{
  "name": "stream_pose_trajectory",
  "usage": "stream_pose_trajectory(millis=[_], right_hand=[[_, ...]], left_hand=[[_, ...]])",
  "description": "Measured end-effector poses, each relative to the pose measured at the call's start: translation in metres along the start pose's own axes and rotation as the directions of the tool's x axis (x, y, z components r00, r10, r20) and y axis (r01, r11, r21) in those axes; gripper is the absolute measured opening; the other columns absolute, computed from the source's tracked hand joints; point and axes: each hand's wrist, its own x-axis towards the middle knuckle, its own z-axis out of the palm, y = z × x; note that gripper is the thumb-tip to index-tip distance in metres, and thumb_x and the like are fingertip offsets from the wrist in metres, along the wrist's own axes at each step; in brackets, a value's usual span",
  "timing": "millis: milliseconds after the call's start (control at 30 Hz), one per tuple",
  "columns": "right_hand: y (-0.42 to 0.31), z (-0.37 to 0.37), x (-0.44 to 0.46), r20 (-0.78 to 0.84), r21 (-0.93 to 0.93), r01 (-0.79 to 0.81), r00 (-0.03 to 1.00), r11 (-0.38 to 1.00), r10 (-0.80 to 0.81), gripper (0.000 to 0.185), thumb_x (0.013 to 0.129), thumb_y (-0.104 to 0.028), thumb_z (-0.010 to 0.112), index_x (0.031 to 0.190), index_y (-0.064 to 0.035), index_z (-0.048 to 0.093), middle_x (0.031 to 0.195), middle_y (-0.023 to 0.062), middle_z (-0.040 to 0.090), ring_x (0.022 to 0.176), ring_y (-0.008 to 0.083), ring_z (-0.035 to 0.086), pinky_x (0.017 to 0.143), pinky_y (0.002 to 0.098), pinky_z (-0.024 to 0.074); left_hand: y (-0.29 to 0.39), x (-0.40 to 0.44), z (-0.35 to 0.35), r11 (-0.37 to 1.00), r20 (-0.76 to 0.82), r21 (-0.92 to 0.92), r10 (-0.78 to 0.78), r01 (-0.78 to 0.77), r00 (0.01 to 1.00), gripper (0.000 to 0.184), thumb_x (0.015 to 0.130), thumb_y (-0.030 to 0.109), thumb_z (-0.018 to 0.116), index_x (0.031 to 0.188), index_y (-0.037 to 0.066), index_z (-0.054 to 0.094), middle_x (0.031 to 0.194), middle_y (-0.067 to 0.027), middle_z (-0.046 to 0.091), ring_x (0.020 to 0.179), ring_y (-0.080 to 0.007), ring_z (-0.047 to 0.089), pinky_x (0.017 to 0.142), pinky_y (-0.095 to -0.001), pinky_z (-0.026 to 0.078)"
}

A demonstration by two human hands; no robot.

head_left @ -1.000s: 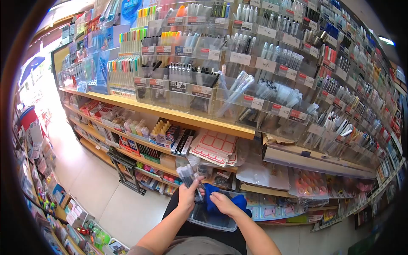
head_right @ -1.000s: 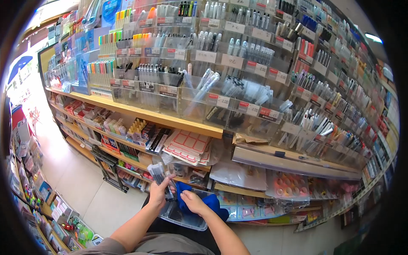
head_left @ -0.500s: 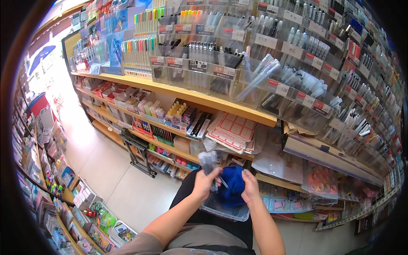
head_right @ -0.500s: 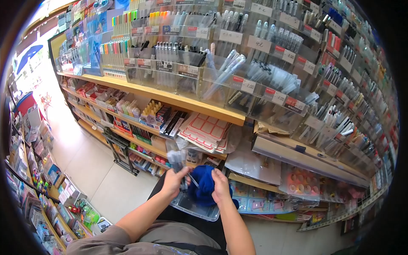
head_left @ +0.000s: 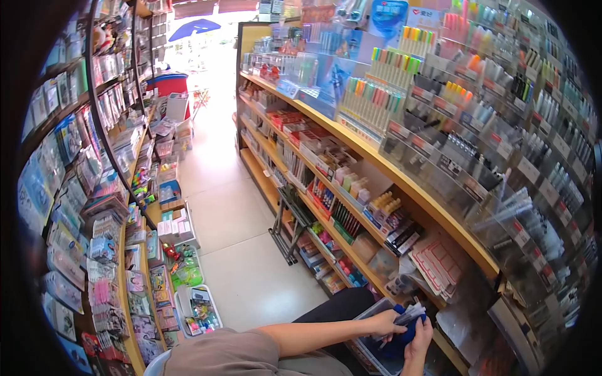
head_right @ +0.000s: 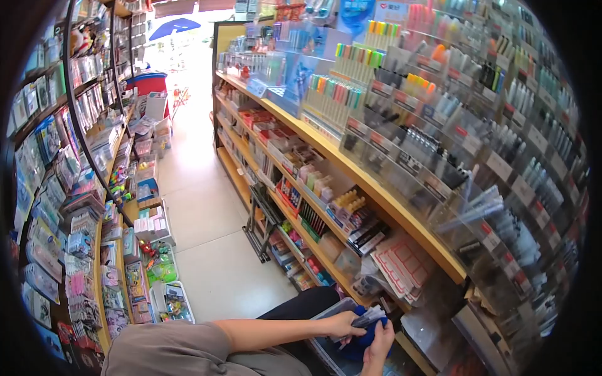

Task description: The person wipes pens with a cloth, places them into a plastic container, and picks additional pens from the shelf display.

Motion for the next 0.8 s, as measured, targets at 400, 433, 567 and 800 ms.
stream_pose_trajectory(millis=[400, 433, 567, 800], right_hand=[[-0.002, 0.001, 0.003, -0.126, -0.139, 0.231, 0.96, 0.963, -0.248, 0.015, 0.086, 0.0, 0.05, 0.101, -0.0012, 0.052, 0.097, 0.0064, 0.059, 0.088, 0.0132, 0.055, 0.079, 0.0258, 0.043], [-0.002, 0.002, 0.002, -0.149, -0.142, 0.23, 0.957, 0.963, -0.25, 0.015, 0.085, 0.0, 0.05, 0.1, -0.001, 0.052, 0.097, 0.0067, 0.059, 0.087, 0.0131, 0.056, 0.078, 0.0257, 0.0432], [0.002, 0.004, 0.001, -0.133, -0.077, 0.145, 0.979, 0.986, -0.154, 0.016, 0.085, 0.002, 0.05, 0.1, -0.0004, 0.051, 0.095, 0.0072, 0.059, 0.084, 0.0126, 0.056, 0.076, 0.0255, 0.0443], [0.002, -0.001, -0.001, -0.049, 0.0, 0.018, 0.999, 1.0, -0.018, 0.021, 0.089, -0.01, 0.045, 0.107, -0.0002, 0.05, 0.095, 0.0076, 0.059, 0.082, 0.0165, 0.058, 0.072, 0.0278, 0.0459]], left_hand=[[0.004, -0.003, 0.003, 0.999, -0.001, 0.042, 0.004, -0.004, 1.0, 0.026, 0.083, 0.023, 0.06, 0.079, -0.001, 0.053, 0.053, -0.0045, 0.052, 0.042, -0.0111, 0.051, 0.039, -0.0239, 0.043], [0.003, -0.003, 0.002, 0.999, -0.011, 0.044, 0.003, -0.003, 1.0, 0.027, 0.084, 0.026, 0.06, 0.079, 0.0, 0.053, 0.051, -0.0046, 0.052, 0.041, -0.0111, 0.052, 0.04, -0.0238, 0.043], [0.004, 0.001, 0.002, 0.996, -0.038, -0.088, 0.027, -0.03, 0.999, 0.025, 0.085, 0.024, 0.058, 0.079, 0.001, 0.052, 0.051, -0.0039, 0.052, 0.042, -0.0105, 0.051, 0.04, -0.0233, 0.043], [-0.002, 0.008, 0.005, 1.0, 0.031, -0.002, -0.024, 0.024, 0.999, 0.026, 0.086, 0.025, 0.058, 0.091, 0.0, 0.054, 0.054, -0.0042, 0.053, 0.044, -0.0103, 0.052, 0.043, -0.023, 0.046]])
